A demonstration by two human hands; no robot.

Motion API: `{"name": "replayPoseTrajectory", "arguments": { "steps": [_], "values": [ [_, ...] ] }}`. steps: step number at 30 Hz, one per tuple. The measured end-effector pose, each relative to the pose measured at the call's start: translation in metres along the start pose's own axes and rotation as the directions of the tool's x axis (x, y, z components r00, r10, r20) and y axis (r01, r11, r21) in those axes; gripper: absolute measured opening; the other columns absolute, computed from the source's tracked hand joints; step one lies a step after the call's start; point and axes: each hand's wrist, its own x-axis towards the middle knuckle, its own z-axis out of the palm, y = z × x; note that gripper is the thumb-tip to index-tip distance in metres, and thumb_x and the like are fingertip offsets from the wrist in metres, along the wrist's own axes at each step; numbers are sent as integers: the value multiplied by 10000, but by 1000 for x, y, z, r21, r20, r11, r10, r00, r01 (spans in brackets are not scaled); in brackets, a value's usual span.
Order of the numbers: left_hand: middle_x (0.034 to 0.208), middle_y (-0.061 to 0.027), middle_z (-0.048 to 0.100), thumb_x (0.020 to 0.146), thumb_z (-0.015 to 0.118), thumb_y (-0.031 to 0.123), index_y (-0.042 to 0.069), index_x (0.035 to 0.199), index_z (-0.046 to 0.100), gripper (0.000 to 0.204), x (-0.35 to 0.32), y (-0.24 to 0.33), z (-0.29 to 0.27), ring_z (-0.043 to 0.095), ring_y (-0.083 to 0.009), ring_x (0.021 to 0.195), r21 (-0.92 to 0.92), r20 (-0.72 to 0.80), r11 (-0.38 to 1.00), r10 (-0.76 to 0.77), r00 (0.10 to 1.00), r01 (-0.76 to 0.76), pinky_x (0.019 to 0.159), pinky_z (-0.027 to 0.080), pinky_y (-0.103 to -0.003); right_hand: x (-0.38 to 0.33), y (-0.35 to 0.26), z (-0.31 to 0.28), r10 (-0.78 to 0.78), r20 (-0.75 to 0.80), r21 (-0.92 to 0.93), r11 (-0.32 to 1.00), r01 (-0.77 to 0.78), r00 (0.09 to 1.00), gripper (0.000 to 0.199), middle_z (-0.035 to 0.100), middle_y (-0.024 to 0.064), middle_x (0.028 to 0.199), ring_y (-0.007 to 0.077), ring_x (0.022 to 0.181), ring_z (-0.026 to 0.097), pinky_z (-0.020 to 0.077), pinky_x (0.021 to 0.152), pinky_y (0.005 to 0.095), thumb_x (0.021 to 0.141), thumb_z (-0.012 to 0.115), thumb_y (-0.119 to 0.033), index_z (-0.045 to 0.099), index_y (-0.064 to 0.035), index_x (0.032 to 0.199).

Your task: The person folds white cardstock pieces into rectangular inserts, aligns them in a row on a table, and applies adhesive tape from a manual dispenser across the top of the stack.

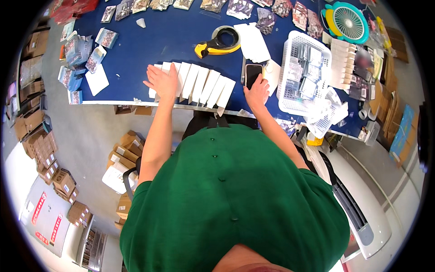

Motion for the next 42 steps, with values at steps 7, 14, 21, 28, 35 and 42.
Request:
{"name": "replayPoseTrajectory", "arguments": {
  "steps": [7,14,21,28,35,42],
  "values": [
    [1511,-291,327,892,539,605,-128,1477,231,987,2,2,-2,274,-384,1440,-8,18,1000,-16,1000,16,1173,68,-600,16,6,6,24,-56,-4,1000,-24,998,987,508,247,1212,411,1150,487,397,981,530,640,856,-363,331,1,1393],
    [1490,-291,364,868,562,632,-122,1470,259,1012,5,-8,5,300,-403,1424,-22,-3,1000,-17,1000,17,1154,103,-631,3,10,-20,-91,-168,313,939,141,982,922,489,274,1155,443,1115,485,428,967,500,655,793,-233,311,13,1402],
    [1502,-275,353,881,581,568,-132,1463,256,967,5,0,-1,296,-398,1425,-40,29,999,-19,999,21,1169,72,-610,-53,-62,-66,-749,-179,325,567,757,637,805,484,214,1198,393,1121,491,437,965,457,658,776,-112,406,-1,1365],
    [1489,-273,371,880,586,568,-123,1459,277,953,4,3,-6,318,-402,1411,-21,30,1000,-16,999,17,1164,92,-618,-56,-86,-39,-827,-158,132,523,842,539,758,504,174,1195,339,1124,500,397,976,454,642,800,-138,490,6,1318],
    [1444,-266,423,872,586,584,-103,1459,297,949,2,0,-6,363,-397,1379,-4,13,1000,-24,1000,24,1159,160,-590,-52,-68,-56,-702,-342,320,538,780,624,776,417,221,1414,385,1296,430,346,1082,470,726,804,-207,442,-18,1386],
    [1315,-204,528,831,654,571,-6,1437,388,878,12,10,-29,494,-368,1231,-61,247,998,25,969,-10,998,398,-524,-27,-62,-10,-142,469,859,302,-413,872,775,370,282,1487,325,1355,408,343,1100,378,926,678,-329,287,-36,1527]
  ]
}}
